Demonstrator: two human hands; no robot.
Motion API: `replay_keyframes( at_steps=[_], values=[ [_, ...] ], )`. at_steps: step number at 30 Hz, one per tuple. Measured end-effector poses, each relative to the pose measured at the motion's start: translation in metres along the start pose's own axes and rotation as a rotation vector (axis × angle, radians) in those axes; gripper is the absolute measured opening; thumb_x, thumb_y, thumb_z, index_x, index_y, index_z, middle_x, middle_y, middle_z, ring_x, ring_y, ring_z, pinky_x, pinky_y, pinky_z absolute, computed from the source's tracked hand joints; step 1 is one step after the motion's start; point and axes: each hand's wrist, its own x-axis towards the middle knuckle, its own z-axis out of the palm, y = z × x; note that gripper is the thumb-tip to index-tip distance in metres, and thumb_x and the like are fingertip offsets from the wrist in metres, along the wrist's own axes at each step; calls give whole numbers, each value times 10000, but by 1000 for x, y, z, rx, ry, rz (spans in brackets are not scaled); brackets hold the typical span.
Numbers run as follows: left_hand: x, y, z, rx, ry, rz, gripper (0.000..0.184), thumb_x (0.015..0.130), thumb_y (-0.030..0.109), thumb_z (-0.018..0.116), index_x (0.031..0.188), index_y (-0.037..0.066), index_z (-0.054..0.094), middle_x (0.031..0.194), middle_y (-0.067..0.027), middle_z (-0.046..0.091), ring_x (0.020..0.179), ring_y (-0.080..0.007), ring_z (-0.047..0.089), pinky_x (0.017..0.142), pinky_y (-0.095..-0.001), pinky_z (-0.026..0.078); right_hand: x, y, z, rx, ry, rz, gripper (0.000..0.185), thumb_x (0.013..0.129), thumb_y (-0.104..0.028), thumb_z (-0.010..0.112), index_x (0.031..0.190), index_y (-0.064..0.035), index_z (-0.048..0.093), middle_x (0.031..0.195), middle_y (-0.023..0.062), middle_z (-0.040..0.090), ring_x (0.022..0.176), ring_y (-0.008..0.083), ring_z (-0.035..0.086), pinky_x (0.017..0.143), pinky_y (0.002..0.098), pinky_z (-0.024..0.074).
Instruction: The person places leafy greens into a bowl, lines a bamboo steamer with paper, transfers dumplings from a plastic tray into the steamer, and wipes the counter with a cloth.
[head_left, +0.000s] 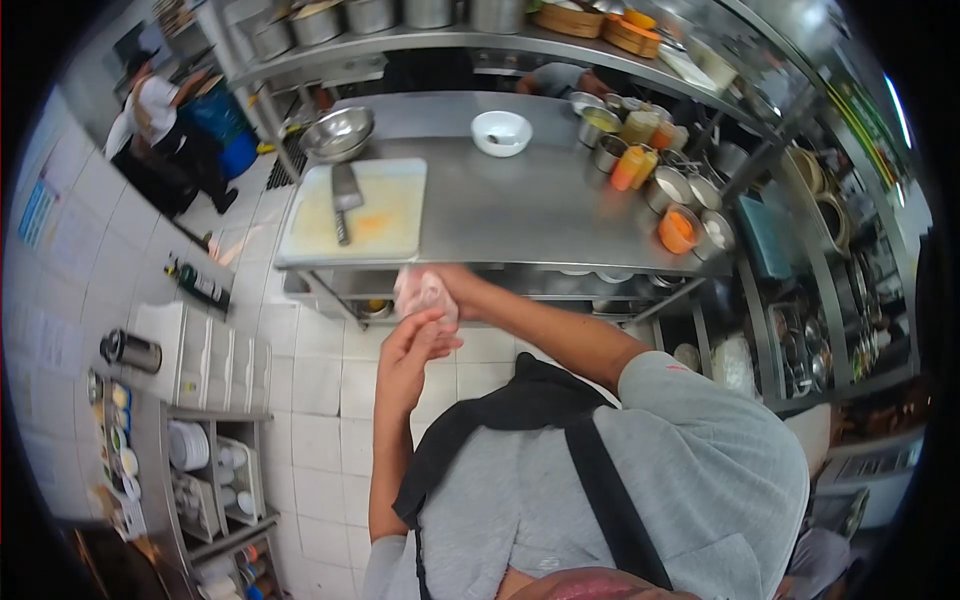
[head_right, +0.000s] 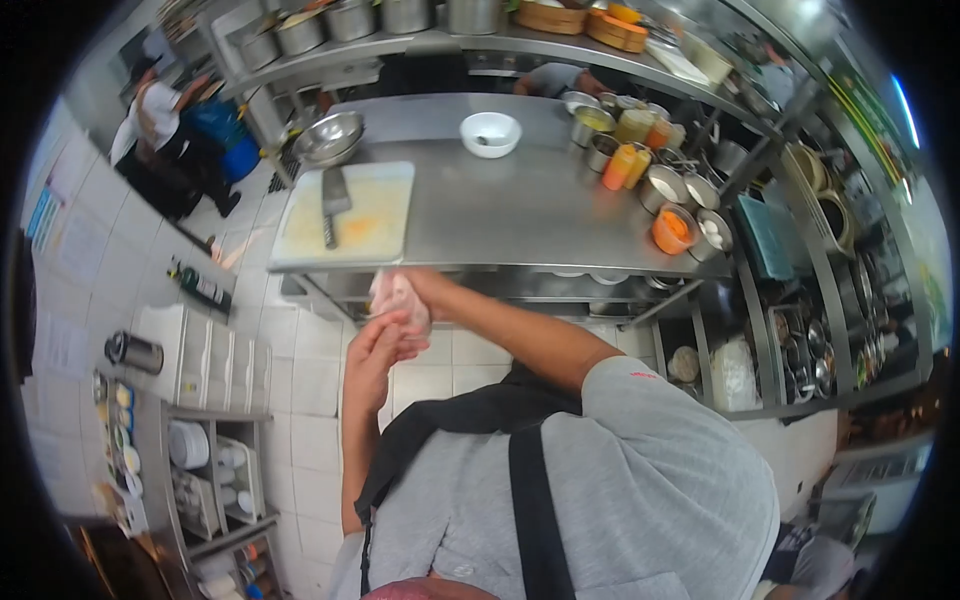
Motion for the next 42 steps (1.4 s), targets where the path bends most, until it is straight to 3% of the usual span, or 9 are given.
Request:
replay_keyframes(
  at_steps=[3,9,12,14,18,29,36,38,42],
  values=[
    [24,-3,27,1196,556,454,579,963,371,713,1444,70,598,1534,-213,493,1496,-420,348,1184,-588,293,-47,4,37,566,-271,234,369,1077,-414,505,1140,-97,685,1087,104,723,1048,266,680,979,430,554],
    [48,-54,30,1448,451,234,723,964,405,691,1585,128,446,1711,-278,194,1584,-497,160,1225,-640,198,-25,-17,-28,412,-164,60,359,1094,-404,477,1049,-123,697,984,50,723,920,230,673,851,420,559],
    [41,-123,2,1414,394,122,720,972,394,693,1575,85,449,1669,-317,262,1535,-499,280,1199,-597,303,-63,-80,-82,209,56,-353,383,1079,-423,534,998,-99,721,934,37,737,829,198,693,731,422,563],
    [18,-296,-112,1086,290,-188,700,1012,435,631,1577,68,438,1600,-274,423,1419,-430,485,1145,-540,417,-91,-116,-147,-566,483,-677,389,1030,-469,622,1127,-105,721,918,114,740,891,275,727,797,456,574],
    [-14,-327,-126,870,216,-605,685,1033,447,603,1573,58,440,1547,-249,514,1340,-391,583,1112,-516,461,-171,-142,-259,-1609,904,-298,516,930,-374,735,1374,-127,647,1321,176,665,1274,392,593,1025,535,486],
    [49,-240,-74,531,330,-879,687,1031,452,611,1573,64,447,1555,-246,504,1363,-381,561,1118,-498,454,-187,-70,-431,-1555,912,-276,598,886,-258,746,1451,-152,583,1512,212,487,1411,394,451,1086,540,451],
    [94,-219,-66,470,342,-870,687,1030,455,616,1573,68,452,1560,-244,498,1378,-375,547,1122,-487,449,-191,-125,-528,-1477,1361,289,517,921,-212,659,1385,-3,568,1444,171,560,1318,365,524,1047,437,492],
    [107,-220,-71,456,336,-869,688,1029,456,617,1573,69,453,1562,-243,496,1382,-373,544,1123,-483,448,-176,-136,-526,-1540,1412,411,583,924,-279,674,1454,-69,550,1530,201,496,1426,399,444,1113,511,437],
    [136,-229,-84,406,313,-881,688,1028,458,620,1573,72,456,1565,-242,493,1390,-370,536,1126,-477,445,-166,-144,-493,-1799,1130,-106,654,938,-439,678,1542,-247,518,1626,232,382,1562,457,223,1111,764,279]
  ],
)
